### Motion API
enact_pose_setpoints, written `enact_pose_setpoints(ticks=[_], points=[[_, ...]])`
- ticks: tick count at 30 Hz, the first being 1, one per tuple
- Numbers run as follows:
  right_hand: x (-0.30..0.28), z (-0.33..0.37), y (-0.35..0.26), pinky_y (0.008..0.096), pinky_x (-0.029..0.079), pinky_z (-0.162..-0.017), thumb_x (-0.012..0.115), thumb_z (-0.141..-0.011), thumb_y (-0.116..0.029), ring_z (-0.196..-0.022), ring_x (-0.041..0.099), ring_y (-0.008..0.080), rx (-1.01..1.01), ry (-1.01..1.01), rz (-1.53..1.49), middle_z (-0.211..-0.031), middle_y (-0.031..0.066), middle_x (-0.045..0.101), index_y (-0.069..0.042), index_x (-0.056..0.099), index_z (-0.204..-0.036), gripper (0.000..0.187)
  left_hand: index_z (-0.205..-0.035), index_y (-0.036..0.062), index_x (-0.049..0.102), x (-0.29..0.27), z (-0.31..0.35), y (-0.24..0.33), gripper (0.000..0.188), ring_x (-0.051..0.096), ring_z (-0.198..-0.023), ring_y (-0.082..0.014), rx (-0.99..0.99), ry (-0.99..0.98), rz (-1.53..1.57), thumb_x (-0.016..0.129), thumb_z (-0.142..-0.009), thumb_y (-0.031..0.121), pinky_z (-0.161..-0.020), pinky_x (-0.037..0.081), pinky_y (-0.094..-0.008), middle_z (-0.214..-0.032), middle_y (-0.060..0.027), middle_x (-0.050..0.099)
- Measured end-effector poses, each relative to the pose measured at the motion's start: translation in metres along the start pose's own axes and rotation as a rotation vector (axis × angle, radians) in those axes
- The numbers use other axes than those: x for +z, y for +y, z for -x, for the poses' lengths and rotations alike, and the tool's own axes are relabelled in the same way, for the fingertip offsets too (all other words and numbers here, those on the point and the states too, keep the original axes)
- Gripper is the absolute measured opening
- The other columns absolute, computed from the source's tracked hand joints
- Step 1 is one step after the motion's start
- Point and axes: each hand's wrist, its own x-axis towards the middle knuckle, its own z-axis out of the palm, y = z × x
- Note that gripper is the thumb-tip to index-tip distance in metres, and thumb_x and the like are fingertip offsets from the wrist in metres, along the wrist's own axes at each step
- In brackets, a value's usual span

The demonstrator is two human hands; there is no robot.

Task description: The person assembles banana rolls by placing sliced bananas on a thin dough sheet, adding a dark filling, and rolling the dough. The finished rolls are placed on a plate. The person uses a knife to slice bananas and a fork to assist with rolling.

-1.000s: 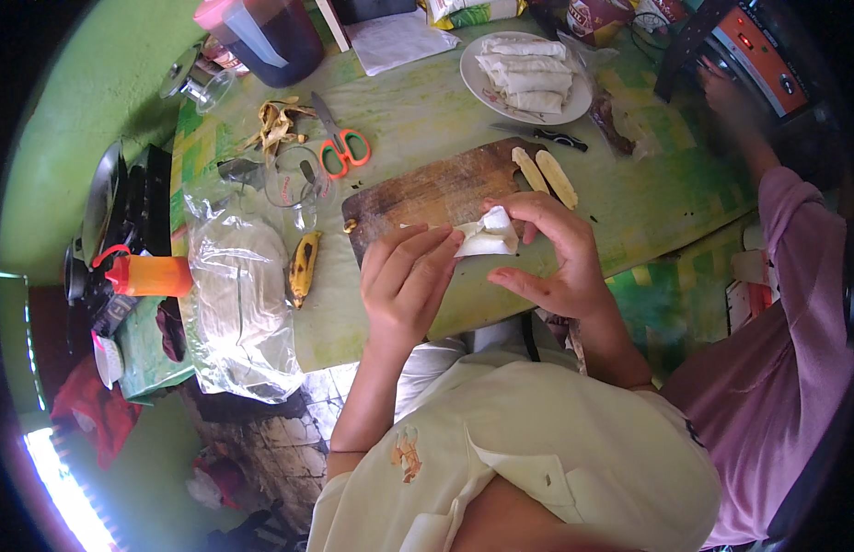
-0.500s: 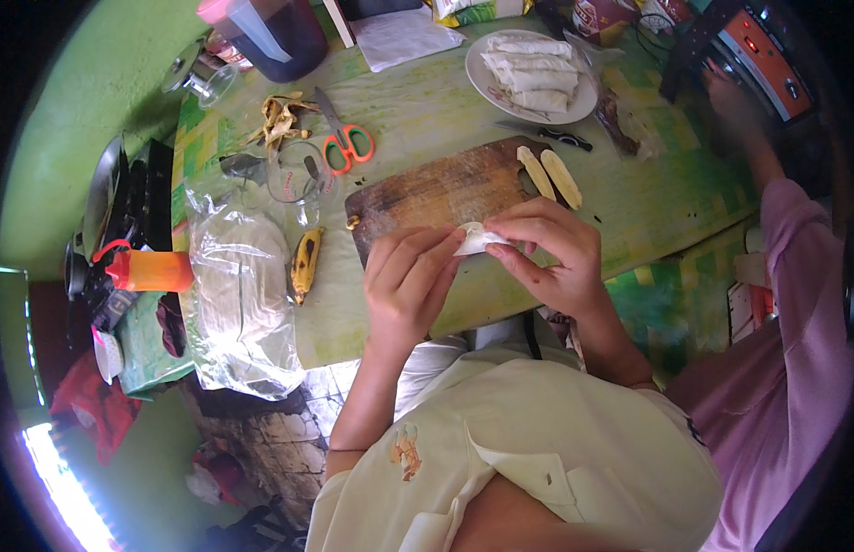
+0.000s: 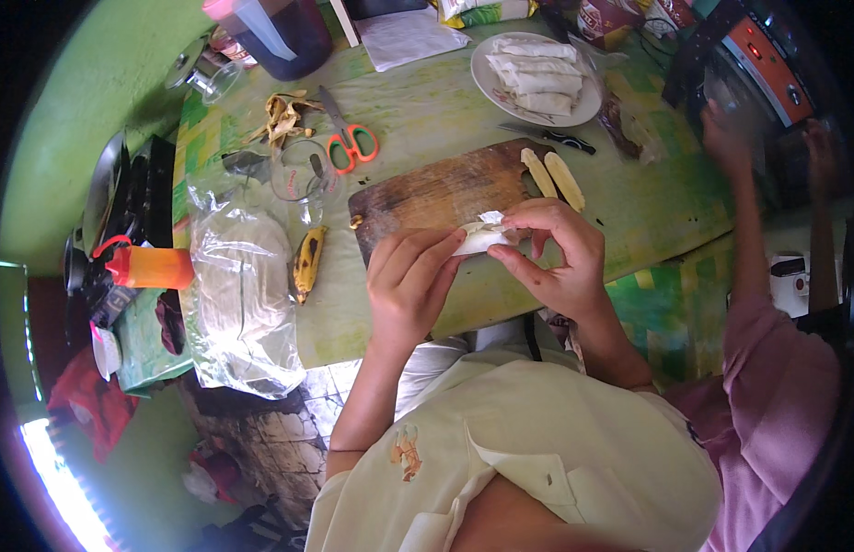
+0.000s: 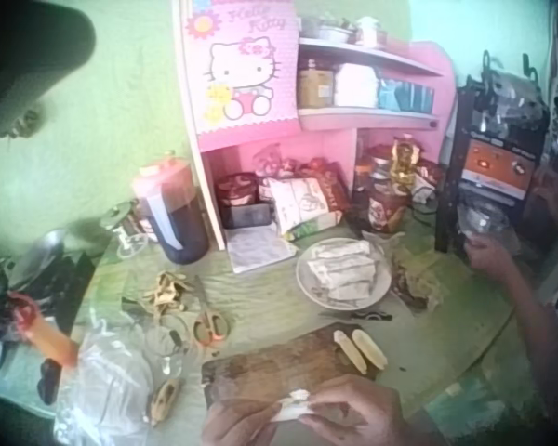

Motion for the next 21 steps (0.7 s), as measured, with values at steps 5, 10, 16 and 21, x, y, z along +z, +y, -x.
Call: enact_pose_setpoints(ticks=[5,10,16,21], points=[[0.005,0.002,0.003,0.0228,0.043,-0.052,0.082,-0.075,-0.005,-0.069,0.060,0.0107,0.047,0.043,-0.024,-0.102,0.0069,0.070,-0.005,0.067,-0.105,0.034,-0.099,0.0046,0.072,0.000,0.000,0.000,0.036,0.066,-0.087,-0.0270,0.024,-0.004,-0.051,0.080,-0.064,-0.002,-0.074,0.052,-0.0358,-0.095,-0.0086,0.070],[0.008,0.000,-0.004,0.0238,0.041,-0.050,0.082,-0.075,-0.007,-0.064,0.057,0.0109,0.130,0.012,-0.023,-0.098,0.0058,0.071,-0.007,0.069,-0.106,0.033,-0.097,0.0061,0.073,0.001,0.001,0.001,0.036,0.066,-0.088,-0.0271,0.051,0.002,-0.082,0.081,-0.062,-0.001,-0.075,0.053,-0.0359,-0.094,-0.0077,0.070],[0.003,0.003,-0.001,0.0240,0.041,-0.050,0.081,-0.075,-0.004,-0.064,0.058,0.0109,0.032,-0.034,-0.027,-0.095,0.0065,0.071,-0.007,0.071,-0.103,0.030,-0.095,0.0055,0.074,0.007,0.005,0.001,0.032,0.064,-0.089,-0.0257,0.081,0.083,-0.059,0.080,-0.064,0.002,-0.077,0.050,-0.0357,-0.094,-0.0049,0.071],[-0.002,0.000,-0.010,0.0223,0.044,-0.051,0.080,-0.075,0.000,-0.070,0.062,0.0091,0.042,-0.044,0.038,-0.098,0.0087,0.072,-0.005,0.071,-0.103,0.030,-0.091,0.0053,0.074,0.008,0.002,0.004,0.029,0.064,-0.087,-0.0256,0.105,0.095,-0.042,0.080,-0.063,0.002,-0.076,0.051,-0.0350,-0.093,-0.0053,0.071]])
